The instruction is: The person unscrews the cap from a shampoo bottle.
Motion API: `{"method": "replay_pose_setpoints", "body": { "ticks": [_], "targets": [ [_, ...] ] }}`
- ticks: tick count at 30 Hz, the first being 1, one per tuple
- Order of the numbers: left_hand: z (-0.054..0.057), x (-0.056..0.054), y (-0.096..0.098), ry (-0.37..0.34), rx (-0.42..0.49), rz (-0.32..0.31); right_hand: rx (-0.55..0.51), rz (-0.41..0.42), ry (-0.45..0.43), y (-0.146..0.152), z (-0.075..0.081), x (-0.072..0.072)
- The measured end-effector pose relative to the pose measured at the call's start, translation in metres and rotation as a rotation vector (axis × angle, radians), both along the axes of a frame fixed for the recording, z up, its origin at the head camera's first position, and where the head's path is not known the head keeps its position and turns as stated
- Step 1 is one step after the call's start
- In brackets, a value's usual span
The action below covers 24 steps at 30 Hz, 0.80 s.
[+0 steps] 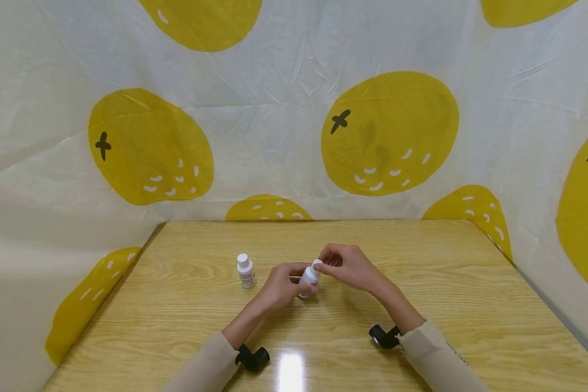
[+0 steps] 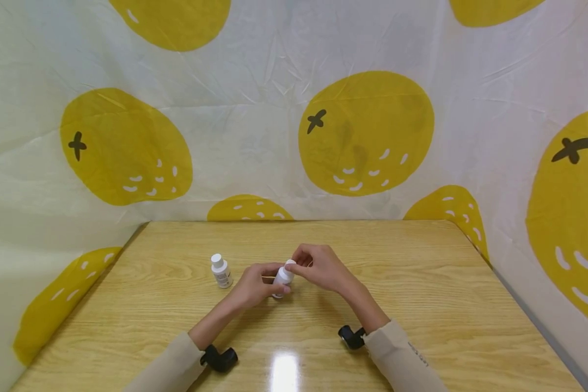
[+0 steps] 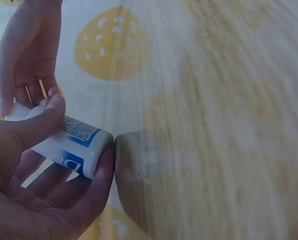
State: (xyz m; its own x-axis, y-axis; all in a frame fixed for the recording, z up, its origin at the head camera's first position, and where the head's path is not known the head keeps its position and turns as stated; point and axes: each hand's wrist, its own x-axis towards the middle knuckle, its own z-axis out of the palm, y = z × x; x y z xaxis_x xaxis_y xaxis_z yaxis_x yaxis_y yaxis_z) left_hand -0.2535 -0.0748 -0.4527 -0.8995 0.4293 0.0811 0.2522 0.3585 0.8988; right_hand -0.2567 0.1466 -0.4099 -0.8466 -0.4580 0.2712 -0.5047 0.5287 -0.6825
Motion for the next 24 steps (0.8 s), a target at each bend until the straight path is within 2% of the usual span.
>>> {"method": "replay_pose_setpoints", "body": {
  "ticks": [6, 18, 24],
  "targets": [
    [0.0019, 0.0007, 0.0006, -0.002, 0.001, 0.000, 0.000, 0.029, -0.003, 0.0009, 0.0004, -0.0007],
    [0.0008, 0.0007, -0.0006, -0.013, 0.001, 0.004, 0.010, -0.008, -0.011, 0.0008, 0.0016, -0.0003],
    [0.0015, 0.0004, -0.0002, -0.015, -0.003, 0.006, 0.014, 0.012, 0.001, 0.0016, 0.0016, -0.0010]
  ]
}}
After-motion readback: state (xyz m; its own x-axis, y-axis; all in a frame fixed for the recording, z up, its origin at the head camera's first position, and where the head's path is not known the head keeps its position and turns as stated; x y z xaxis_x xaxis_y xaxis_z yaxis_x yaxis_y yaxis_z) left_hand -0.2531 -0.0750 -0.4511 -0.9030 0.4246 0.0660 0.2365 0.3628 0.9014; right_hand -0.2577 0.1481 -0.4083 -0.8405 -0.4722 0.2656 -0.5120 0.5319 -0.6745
